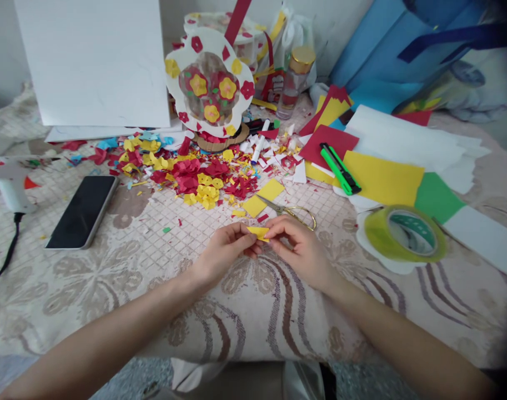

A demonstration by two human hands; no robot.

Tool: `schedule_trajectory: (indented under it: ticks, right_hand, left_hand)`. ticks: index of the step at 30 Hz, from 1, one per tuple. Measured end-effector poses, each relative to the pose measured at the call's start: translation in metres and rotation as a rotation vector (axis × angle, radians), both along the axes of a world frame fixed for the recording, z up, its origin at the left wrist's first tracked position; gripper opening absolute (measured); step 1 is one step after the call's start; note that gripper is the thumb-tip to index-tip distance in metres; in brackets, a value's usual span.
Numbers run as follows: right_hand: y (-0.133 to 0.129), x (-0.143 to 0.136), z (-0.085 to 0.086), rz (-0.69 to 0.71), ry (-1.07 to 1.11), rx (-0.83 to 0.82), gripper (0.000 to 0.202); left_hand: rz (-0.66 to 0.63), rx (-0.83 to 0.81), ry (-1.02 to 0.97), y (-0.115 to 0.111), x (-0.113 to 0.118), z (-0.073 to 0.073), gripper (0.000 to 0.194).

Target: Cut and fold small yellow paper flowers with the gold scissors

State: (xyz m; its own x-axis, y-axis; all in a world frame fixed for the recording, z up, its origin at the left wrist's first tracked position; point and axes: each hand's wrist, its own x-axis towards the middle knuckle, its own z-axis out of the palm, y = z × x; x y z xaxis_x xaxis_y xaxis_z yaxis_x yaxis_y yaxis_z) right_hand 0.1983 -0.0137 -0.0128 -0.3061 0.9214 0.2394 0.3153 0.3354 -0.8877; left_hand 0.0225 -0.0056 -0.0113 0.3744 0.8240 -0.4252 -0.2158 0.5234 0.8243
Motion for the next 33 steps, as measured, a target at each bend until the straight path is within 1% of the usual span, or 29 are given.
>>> schedule_trajectory:
  ticks: [4,7,9,11,14,16,18,22,26,33]
  right_hand:
    - [0.0007,-0.0002,-0.0011,-0.021,-0.07,0.135,0.017]
    - [0.0013,-0.0004,-0.003,-0.015,-0.081,0.192,0.019]
    - [0.0015,-0.0008,-0.0039,-0.004,-0.065,0.197,0.017]
    - [0.0012,-0.0017,-0.004,-0.012,-0.037,0.141,0.012]
    - [0.0003,-0.0036,-0.0036,-0.048,0.034,-0.061,0.004]
    - [0.0002,-0.005,-0.0033,-0.062,0.085,-0.196,0.003]
    - [0.0009,-0.0063,-0.003,-0.064,0.128,-0.276,0.003]
    - [0.0026,-0.0081,-0.0021,-0.061,0.196,-0.361,0.005]
    - [0.0031,-0.0085,-0.0025,-0.064,0.219,-0.411,0.006]
    - [0.0036,-0.0097,-0.0044,-0.075,0.227,-0.438,0.008]
  left_hand:
    - [-0.024,-0.045,-0.029,0.0005,-0.0005,0.0006,0.015]
    - [-0.044,-0.051,-0.003,0.0006,-0.0007,0.0012,0.017]
    - [-0.049,-0.044,0.007,0.0006,-0.0007,0.0014,0.017]
    - [-0.064,-0.027,0.01,0.0003,-0.0003,0.0016,0.016]
    - [-0.094,0.021,0.03,0.0,0.0009,0.0025,0.014]
    - [-0.108,0.053,0.056,0.0,0.0017,0.0032,0.013]
    - [-0.12,0.074,0.08,0.0001,0.0022,0.0035,0.012]
    - [-0.138,0.087,0.092,0.0,0.0024,0.0026,0.011]
    - [-0.133,0.083,0.083,-0.0007,0.0023,0.0015,0.01]
    - [-0.125,0.042,0.067,-0.0008,0.0028,0.0021,0.012]
